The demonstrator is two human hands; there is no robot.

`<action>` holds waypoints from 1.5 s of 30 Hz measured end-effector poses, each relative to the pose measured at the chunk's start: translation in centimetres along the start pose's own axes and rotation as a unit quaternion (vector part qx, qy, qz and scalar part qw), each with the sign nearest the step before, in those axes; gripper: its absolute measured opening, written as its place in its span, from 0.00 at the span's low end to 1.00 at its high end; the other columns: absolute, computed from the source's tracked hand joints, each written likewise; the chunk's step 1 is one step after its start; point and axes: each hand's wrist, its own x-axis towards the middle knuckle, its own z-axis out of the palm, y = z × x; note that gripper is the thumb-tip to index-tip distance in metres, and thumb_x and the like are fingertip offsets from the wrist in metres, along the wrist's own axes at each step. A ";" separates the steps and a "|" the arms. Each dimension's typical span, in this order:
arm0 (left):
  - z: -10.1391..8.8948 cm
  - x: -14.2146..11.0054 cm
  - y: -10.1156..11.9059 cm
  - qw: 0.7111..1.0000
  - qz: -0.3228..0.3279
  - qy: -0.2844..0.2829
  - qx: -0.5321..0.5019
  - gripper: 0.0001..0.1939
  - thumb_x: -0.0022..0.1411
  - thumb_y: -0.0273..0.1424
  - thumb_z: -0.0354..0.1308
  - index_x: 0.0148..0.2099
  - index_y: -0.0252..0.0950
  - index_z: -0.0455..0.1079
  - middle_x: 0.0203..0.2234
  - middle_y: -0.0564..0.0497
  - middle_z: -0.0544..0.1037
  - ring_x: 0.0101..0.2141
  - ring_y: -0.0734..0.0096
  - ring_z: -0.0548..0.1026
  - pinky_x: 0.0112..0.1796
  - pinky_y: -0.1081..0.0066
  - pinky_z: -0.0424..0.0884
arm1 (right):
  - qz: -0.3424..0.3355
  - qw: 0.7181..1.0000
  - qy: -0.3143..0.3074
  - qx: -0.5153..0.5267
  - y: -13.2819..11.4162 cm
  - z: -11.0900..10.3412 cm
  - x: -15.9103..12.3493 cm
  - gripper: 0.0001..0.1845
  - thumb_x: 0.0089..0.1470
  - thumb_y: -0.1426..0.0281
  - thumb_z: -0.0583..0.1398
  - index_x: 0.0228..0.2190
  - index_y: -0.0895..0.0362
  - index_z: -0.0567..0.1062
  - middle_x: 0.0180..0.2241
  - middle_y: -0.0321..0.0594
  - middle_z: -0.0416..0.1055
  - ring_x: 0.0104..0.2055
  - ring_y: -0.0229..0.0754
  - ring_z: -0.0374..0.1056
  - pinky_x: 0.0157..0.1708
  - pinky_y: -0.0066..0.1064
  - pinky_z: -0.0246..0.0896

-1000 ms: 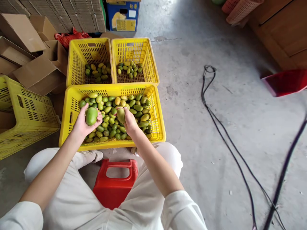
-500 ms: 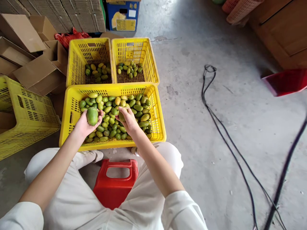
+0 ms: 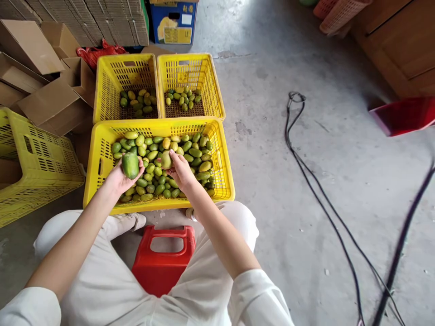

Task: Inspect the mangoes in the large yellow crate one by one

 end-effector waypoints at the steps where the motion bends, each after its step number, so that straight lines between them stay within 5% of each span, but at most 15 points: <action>1: -0.1 0.0 0.0 1.000 -0.001 -0.008 0.001 0.24 0.86 0.43 0.42 0.50 0.35 0.75 0.26 0.49 0.79 0.25 0.69 0.79 0.31 0.73 0.81 | 0.005 1.000 -0.001 0.010 -0.1 0.1 0.0 0.24 0.54 0.48 0.74 0.41 0.49 0.76 0.42 0.42 0.86 0.45 0.50 0.83 0.33 0.33 0.73; 6: -0.4 0.2 0.3 0.999 -0.002 -0.035 0.003 0.23 0.84 0.46 0.47 0.53 0.34 0.76 0.29 0.48 0.80 0.28 0.67 0.81 0.36 0.68 0.84 | 0.041 0.997 0.020 0.067 -0.4 0.4 -0.2 0.10 0.63 0.59 0.68 0.40 0.51 0.77 0.41 0.42 0.84 0.44 0.48 0.84 0.31 0.30 0.73; 11: -0.9 0.9 0.1 0.995 0.027 -0.089 0.027 0.18 0.77 0.47 0.61 0.49 0.37 0.76 0.30 0.51 0.79 0.30 0.70 0.80 0.38 0.70 0.83 | 0.056 0.995 0.013 0.079 -0.7 0.7 -0.4 0.14 0.61 0.59 0.72 0.40 0.51 0.76 0.36 0.38 0.81 0.38 0.44 0.82 0.31 0.30 0.73; 15: -1.1 0.8 -0.6 0.991 0.039 -0.117 0.050 0.06 0.74 0.30 0.65 0.51 0.37 0.77 0.35 0.50 0.82 0.35 0.71 0.81 0.45 0.69 0.82 | 0.015 0.997 0.005 0.077 -0.9 0.8 -0.7 0.18 0.55 0.62 0.76 0.39 0.50 0.74 0.36 0.32 0.79 0.34 0.38 0.78 0.32 0.28 0.74; 17: -1.0 0.5 -0.8 0.989 0.054 -0.129 0.049 0.13 0.71 0.22 0.65 0.55 0.37 0.78 0.41 0.49 0.84 0.39 0.70 0.83 0.51 0.66 0.82 | -0.003 0.997 0.019 0.075 -0.9 0.8 -0.7 0.21 0.53 0.62 0.77 0.39 0.49 0.72 0.36 0.31 0.80 0.33 0.37 0.76 0.34 0.27 0.74; 20: -0.9 0.2 -0.9 0.987 0.073 -0.137 0.037 0.18 0.73 0.22 0.64 0.62 0.39 0.77 0.48 0.46 0.87 0.43 0.68 0.85 0.56 0.62 0.82 | -0.014 0.997 0.038 0.069 -1.0 0.8 -0.5 0.19 0.57 0.59 0.75 0.38 0.49 0.72 0.37 0.32 0.82 0.34 0.37 0.76 0.34 0.27 0.72; 25: -1.0 0.6 -0.6 0.990 0.061 -0.120 0.042 0.16 0.80 0.34 0.61 0.64 0.36 0.77 0.44 0.43 0.88 0.42 0.65 0.87 0.49 0.66 0.84 | 0.021 0.996 0.016 0.084 -1.0 0.8 -0.1 0.20 0.68 0.46 0.64 0.37 0.50 0.76 0.37 0.39 0.82 0.37 0.43 0.77 0.31 0.30 0.71; 29: -0.8 0.5 -0.3 0.990 0.041 -0.126 0.041 0.19 0.83 0.39 0.53 0.64 0.37 0.78 0.49 0.39 0.88 0.42 0.62 0.87 0.36 0.70 0.82 | 0.002 0.995 0.004 0.099 -0.9 0.7 0.1 0.22 0.67 0.45 0.65 0.37 0.51 0.77 0.33 0.37 0.77 0.28 0.39 0.65 0.24 0.31 0.60; 32: -0.7 0.4 -0.1 0.991 0.036 -0.123 0.037 0.19 0.84 0.38 0.50 0.63 0.37 0.78 0.48 0.38 0.88 0.35 0.64 0.84 0.30 0.72 0.77 | 0.007 0.994 -0.009 0.109 -0.8 0.6 0.2 0.20 0.70 0.49 0.62 0.38 0.52 0.78 0.30 0.35 0.74 0.25 0.38 0.57 0.21 0.30 0.54; 41: -0.5 0.6 -0.1 0.993 0.027 -0.064 0.100 0.12 0.79 0.37 0.57 0.50 0.35 0.78 0.30 0.46 0.81 0.30 0.66 0.82 0.28 0.74 0.76 | 0.030 0.996 0.008 0.083 -0.9 1.1 -0.3 0.20 0.71 0.49 0.61 0.42 0.51 0.79 0.33 0.37 0.81 0.29 0.39 0.68 0.26 0.28 0.64; 45: -0.5 0.2 -0.4 0.989 0.049 -0.088 0.112 0.02 0.72 0.28 0.66 0.45 0.35 0.77 0.31 0.49 0.80 0.31 0.72 0.80 0.30 0.77 0.73 | -0.003 0.998 -0.009 0.060 -1.4 1.1 -1.0 0.23 0.61 0.45 0.70 0.41 0.51 0.80 0.32 0.35 0.77 0.28 0.37 0.65 0.26 0.27 0.62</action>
